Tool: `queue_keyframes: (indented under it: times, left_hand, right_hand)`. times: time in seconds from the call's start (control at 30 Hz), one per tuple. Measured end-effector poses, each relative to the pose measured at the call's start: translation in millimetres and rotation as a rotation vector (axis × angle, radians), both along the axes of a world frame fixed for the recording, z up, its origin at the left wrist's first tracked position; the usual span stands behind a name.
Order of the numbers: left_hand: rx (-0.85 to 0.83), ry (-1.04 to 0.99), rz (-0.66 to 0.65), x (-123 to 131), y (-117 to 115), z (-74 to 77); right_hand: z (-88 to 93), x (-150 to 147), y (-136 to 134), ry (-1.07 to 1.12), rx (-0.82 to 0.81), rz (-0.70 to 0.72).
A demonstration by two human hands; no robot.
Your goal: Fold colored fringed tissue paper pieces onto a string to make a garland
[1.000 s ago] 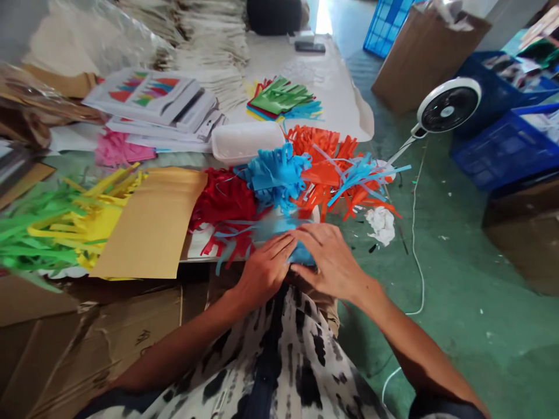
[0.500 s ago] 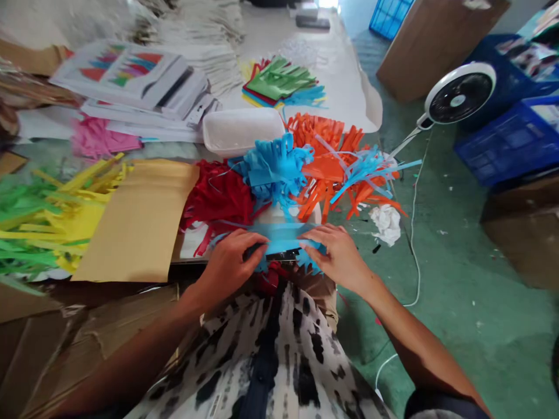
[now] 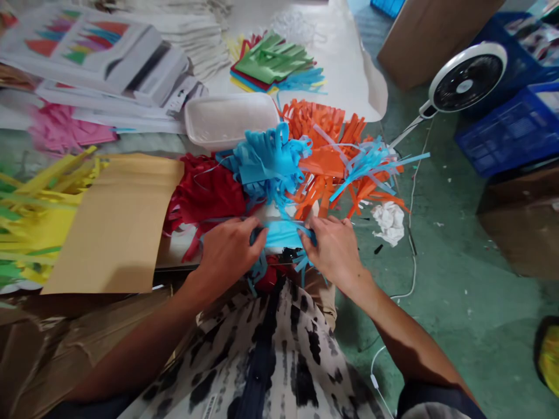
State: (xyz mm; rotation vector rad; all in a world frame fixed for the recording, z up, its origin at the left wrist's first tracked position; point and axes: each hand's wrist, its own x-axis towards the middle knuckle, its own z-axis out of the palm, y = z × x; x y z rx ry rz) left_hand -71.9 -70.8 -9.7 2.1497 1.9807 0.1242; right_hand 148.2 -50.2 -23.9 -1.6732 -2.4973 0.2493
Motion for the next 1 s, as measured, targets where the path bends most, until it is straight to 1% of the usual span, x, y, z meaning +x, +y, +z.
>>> queue_keyframes:
  times: [0.17, 0.3, 0.5, 0.7, 1.0]
  left_hand:
    - [0.056, 0.019, 0.026, 3, 0, 0.2]
    - [0.109, -0.01, -0.036, -1, -4, 1.0]
    - [0.042, 0.028, -0.03, -8, -11, -0.7]
    - [0.033, 0.074, -0.015, -6, -11, -1.5]
    - [-0.029, 0.099, 0.016, -4, -6, 0.3]
  right_hand:
    - [4.6, -6, 6, -0.081, -0.018, 0.01]
    - [8.4, -5, 6, -0.112, 0.011, 0.05]
    - [10.0, 2, 6, -0.051, 0.006, 0.103]
    - [6.8, 0, 6, -0.074, -0.009, 0.115]
    - [4.1, -6, 0, -0.082, 0.078, 0.082]
